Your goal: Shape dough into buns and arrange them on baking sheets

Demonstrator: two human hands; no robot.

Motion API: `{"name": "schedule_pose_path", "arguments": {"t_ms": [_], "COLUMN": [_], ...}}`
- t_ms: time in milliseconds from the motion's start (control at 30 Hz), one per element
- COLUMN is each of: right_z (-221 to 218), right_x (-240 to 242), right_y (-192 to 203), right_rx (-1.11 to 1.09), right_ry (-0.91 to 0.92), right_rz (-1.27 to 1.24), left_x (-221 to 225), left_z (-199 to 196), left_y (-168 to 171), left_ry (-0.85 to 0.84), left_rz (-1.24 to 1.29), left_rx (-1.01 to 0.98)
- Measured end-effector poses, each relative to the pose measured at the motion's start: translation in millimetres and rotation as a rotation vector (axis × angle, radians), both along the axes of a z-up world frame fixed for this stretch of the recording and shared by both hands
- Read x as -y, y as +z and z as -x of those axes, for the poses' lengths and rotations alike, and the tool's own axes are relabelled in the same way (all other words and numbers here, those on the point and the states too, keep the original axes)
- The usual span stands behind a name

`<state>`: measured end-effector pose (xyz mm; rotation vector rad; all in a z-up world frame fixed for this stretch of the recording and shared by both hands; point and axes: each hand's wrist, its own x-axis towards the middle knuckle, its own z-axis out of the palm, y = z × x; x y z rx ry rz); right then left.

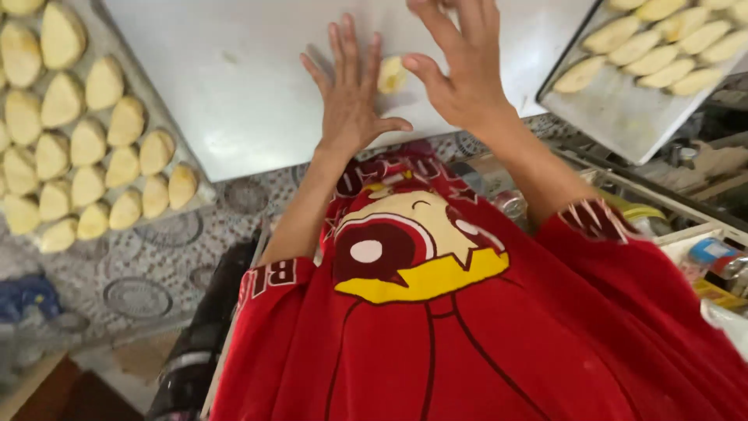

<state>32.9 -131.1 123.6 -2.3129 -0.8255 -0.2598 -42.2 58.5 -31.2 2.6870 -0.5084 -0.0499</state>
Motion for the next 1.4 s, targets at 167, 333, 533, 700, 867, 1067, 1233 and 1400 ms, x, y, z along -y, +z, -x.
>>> {"name": "schedule_pose_path", "arguments": {"t_ms": [167,333,533,700,867,1067,1233,1400], "right_z": [-12,-20,-5,41,12,7,19,86], "right_x": [-58,-60,17,54,-27,-8,16,152], "right_y": [-134,-158,-143,-115,-120,-127,-105,-146], "right_rx": [-0.012,-0.151,-0.223,0.045,0.094,-0.299,-0.911,-0.688], "right_ry": [-0.005,0.05,0.324,0.285,0.067,-0.013,-0.082,-0.236], "right_rz": [0.58,0.513,0.33,0.356,0.264,0.266,0.54,-0.622], "left_x": [-67,-66,3,20,6,-63,-39,54], "left_z": [48,53,26,64,68,96,63,0], "left_y": [38,41,30,11,77,160,162,179], "left_ry": [0.265,0.28,-0.163,-0.367,-0.341,0.065,0.113,-0.056], "left_rz": [0.063,0.127,0.174,-0.148,0.129,0.218,0.166,0.371], "left_rx": [-0.158,-0.195,-0.308,-0.002,-0.211,-0.463,-0.504,-0.445]}}
